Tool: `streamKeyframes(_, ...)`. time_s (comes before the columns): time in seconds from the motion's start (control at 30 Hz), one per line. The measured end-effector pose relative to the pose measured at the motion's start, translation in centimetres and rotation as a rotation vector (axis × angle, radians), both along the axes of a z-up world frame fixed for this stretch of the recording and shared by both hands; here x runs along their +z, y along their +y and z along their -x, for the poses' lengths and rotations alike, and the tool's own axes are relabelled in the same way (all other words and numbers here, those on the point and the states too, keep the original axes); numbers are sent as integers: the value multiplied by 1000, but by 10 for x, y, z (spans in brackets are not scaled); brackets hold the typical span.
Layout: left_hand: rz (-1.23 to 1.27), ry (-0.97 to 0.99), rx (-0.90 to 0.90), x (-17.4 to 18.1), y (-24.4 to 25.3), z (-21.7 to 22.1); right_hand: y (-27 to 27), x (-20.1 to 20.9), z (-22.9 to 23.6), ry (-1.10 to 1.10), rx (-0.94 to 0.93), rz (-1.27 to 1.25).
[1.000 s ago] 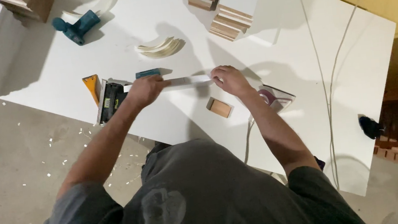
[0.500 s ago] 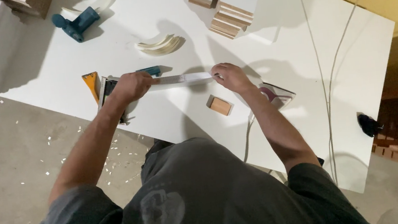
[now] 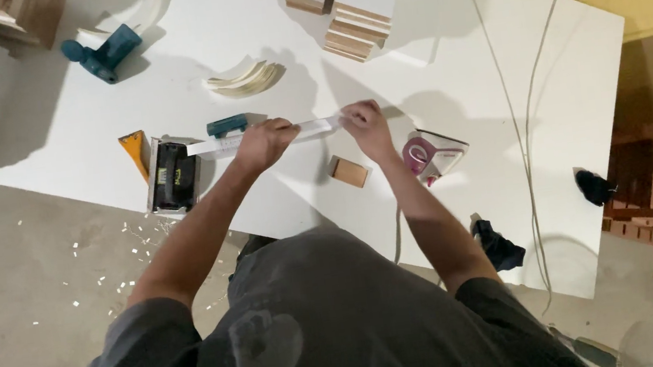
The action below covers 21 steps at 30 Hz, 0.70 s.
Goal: The person applies white edge banding to the edges of rectangular wooden boards. They use a ruler to measure and align the banding, an iron to heat and adhere it to the wood, and a utility knife to trim the excess material. The person also uses a clamp to secure the board during the process.
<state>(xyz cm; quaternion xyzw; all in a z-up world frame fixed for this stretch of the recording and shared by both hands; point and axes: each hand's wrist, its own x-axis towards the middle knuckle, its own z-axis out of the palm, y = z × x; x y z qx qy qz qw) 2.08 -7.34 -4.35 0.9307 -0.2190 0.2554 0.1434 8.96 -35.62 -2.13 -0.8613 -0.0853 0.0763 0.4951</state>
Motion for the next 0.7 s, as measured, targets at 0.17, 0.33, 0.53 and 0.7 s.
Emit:
streamKeyframes(0.17,42,-38,-6,6,-3,3,11,-33,-3,211,-255,-214)
streamKeyframes(0.33,27,-78,-12,14,-4,5,13,-39,-8,232,-276,-244)
streamKeyframes(0.53,82,-99,-29,3,-6,3,6,-34,8,264,-281,-310)
streamKeyframes(0.7,116,-49,18,-6,-5,-4,-13,23,107,225,-598,-488)
